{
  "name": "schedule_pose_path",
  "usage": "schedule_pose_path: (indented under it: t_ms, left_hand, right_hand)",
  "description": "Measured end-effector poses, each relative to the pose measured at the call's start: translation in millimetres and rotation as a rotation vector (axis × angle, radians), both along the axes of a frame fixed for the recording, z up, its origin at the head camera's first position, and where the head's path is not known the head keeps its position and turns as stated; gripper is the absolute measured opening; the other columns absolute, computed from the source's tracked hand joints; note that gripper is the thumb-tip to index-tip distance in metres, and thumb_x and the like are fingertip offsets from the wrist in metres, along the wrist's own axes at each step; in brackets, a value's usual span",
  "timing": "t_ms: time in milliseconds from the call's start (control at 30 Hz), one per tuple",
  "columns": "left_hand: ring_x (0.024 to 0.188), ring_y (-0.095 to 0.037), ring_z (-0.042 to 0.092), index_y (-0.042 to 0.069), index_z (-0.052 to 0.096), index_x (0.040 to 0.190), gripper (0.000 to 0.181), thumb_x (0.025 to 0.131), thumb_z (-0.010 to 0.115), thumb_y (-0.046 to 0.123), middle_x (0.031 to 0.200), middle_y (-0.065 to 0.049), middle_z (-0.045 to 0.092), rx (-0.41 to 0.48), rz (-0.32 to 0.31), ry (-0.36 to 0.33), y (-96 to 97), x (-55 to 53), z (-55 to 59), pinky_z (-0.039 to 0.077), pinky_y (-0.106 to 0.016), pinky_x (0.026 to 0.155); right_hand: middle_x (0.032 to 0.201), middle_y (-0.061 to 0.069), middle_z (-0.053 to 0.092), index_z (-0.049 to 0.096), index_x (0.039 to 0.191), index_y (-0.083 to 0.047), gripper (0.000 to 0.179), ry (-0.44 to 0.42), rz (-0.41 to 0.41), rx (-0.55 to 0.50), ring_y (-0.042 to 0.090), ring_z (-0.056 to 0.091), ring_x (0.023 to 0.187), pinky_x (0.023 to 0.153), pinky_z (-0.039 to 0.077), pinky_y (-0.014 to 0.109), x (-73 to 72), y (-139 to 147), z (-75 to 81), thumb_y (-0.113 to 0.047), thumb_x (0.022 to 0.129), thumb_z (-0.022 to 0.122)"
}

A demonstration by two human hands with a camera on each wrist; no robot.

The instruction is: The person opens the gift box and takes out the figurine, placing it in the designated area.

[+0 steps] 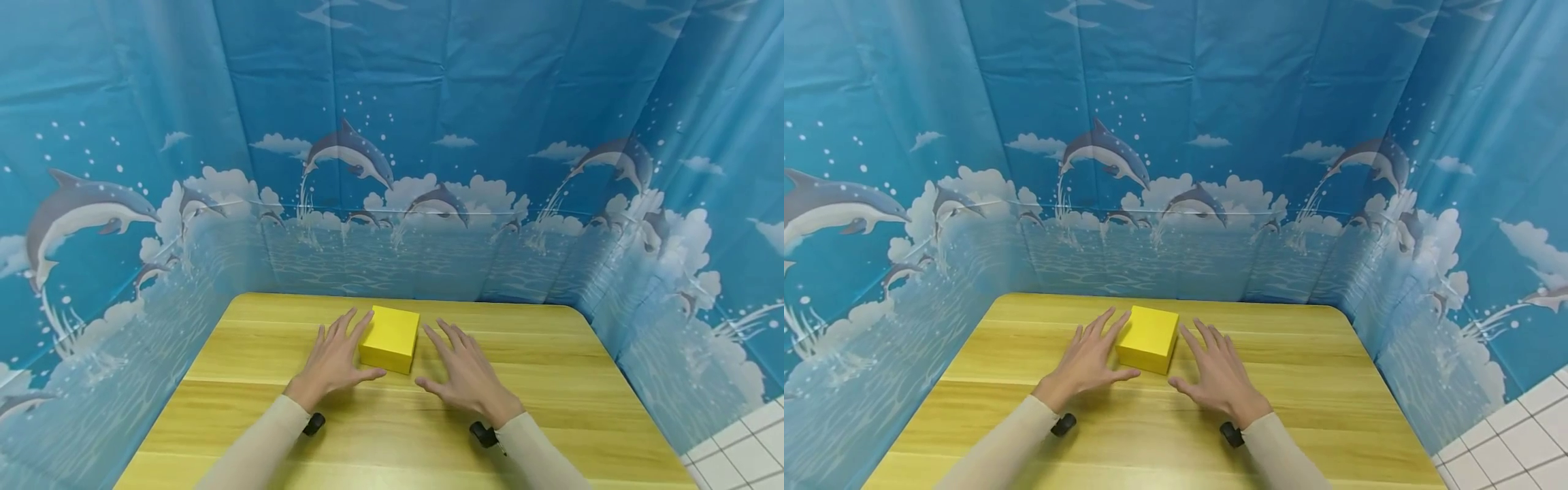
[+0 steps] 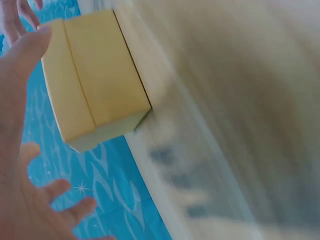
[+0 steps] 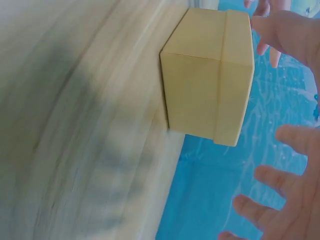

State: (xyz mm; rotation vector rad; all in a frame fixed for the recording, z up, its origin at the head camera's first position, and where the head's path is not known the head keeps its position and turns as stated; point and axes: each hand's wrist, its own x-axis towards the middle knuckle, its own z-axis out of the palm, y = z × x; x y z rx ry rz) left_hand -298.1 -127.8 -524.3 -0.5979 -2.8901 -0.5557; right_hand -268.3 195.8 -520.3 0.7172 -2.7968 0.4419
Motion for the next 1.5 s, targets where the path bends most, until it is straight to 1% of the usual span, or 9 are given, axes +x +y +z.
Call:
schedule_pose_path:
  t_ms: [167,367,500,667,833,1000,1233,1400,1500]
  left_hand:
    - [0.173,-0.054,0.036,0.034,0.021,0.189,0.127,0.091,0.094,0.069,0.196,-0.017,0.017,0.025,-0.071,-0.076,0.2,-17.7,2.6,0.036,-0.085,0.132]
    - [0.171,-0.058,0.037,0.036,0.019,0.189,0.125,0.093,0.095,0.064,0.197,-0.018,0.01,0.028,-0.123,-0.151,3.7,-34.3,6.3,0.054,-0.079,0.12]
    - [0.173,-0.058,0.034,0.035,0.018,0.189,0.125,0.094,0.095,0.061,0.198,-0.017,0.006,0.014,-0.168,-0.189,8.7,-42.1,8.0,0.056,-0.076,0.119]
    - [0.175,-0.055,0.033,0.031,0.019,0.189,0.119,0.099,0.089,0.063,0.199,-0.014,0.003,-0.031,-0.206,-0.222,14.2,-48.9,8.2,0.054,-0.075,0.123]
    - [0.173,-0.055,0.036,0.029,0.019,0.189,0.109,0.105,0.079,0.066,0.198,-0.014,0.004,-0.073,-0.22,-0.218,15.1,-49.2,7.4,0.057,-0.071,0.12]
    - [0.173,-0.055,0.037,0.027,0.019,0.189,0.106,0.108,0.077,0.062,0.197,-0.018,0.005,-0.089,-0.253,-0.212,16.5,-48.0,6.2,0.061,-0.065,0.118]
    - [0.175,-0.054,0.034,0.023,0.019,0.189,0.105,0.108,0.078,0.056,0.196,-0.022,0.002,-0.047,-0.292,-0.205,16.5,-49.0,-2.2,0.054,-0.062,0.128]
    - [0.175,-0.054,0.033,0.021,0.019,0.188,0.107,0.107,0.08,0.054,0.195,-0.025,0.001,-0.024,-0.307,-0.209,16.3,-48.2,-3.3,0.053,-0.062,0.129]
    - [0.175,-0.054,0.033,0.021,0.018,0.188,0.108,0.107,0.081,0.054,0.195,-0.025,0.001,-0.023,-0.304,-0.212,17.8,-44.1,-6.5,0.052,-0.063,0.13]
  right_hand:
    - [0.192,0.024,0.028,0.034,0.186,-0.021,0.104,-0.084,0.032,-0.045,0.059,0.044,0.167,0.129,0.042,0.081,-13.4,-6.6,0.6,-0.056,0.104,0.087]
    - [0.194,0.022,0.022,0.034,0.186,-0.025,0.106,-0.166,0.05,-0.095,0.057,0.04,0.17,0.126,0.046,0.081,-30.0,-18.3,-1.6,-0.055,0.101,0.09]
    - [0.195,0.021,0.017,0.033,0.186,-0.027,0.106,-0.225,0.053,-0.109,0.057,0.036,0.172,0.127,0.045,0.082,-38.7,-26.7,-3.2,-0.059,0.102,0.089]
    - [0.197,0.019,0.013,0.034,0.186,-0.029,0.102,-0.277,0.044,-0.114,0.057,0.033,0.174,0.126,0.045,0.082,-46.0,-32.4,-3.5,-0.062,0.104,0.086]
    - [0.197,0.019,0.014,0.041,0.183,-0.029,0.092,-0.314,0.029,-0.139,0.056,0.032,0.175,0.127,0.044,0.083,-49.9,-33.2,-5.0,-0.059,0.107,0.083]
    - [0.196,0.022,0.014,0.048,0.18,-0.023,0.086,-0.359,0.041,-0.19,0.053,0.034,0.175,0.131,0.042,0.079,-52.3,-31.9,-5.4,-0.059,0.109,0.08]
    - [0.191,0.028,0.022,0.054,0.174,-0.018,0.083,-0.372,0.059,-0.234,0.054,0.047,0.167,0.129,0.047,0.075,-54.8,-31.5,-8.6,-0.05,0.105,0.088]
    - [0.187,0.029,0.026,0.058,0.168,-0.016,0.08,-0.349,0.072,-0.232,0.048,0.057,0.16,0.127,0.052,0.07,-56.3,-31.3,-7.2,-0.049,0.103,0.092]
    - [0.186,0.03,0.028,0.061,0.163,-0.015,0.075,-0.353,0.096,-0.235,0.045,0.062,0.156,0.125,0.055,0.067,-52.9,-28.8,-6.3,-0.048,0.102,0.092]
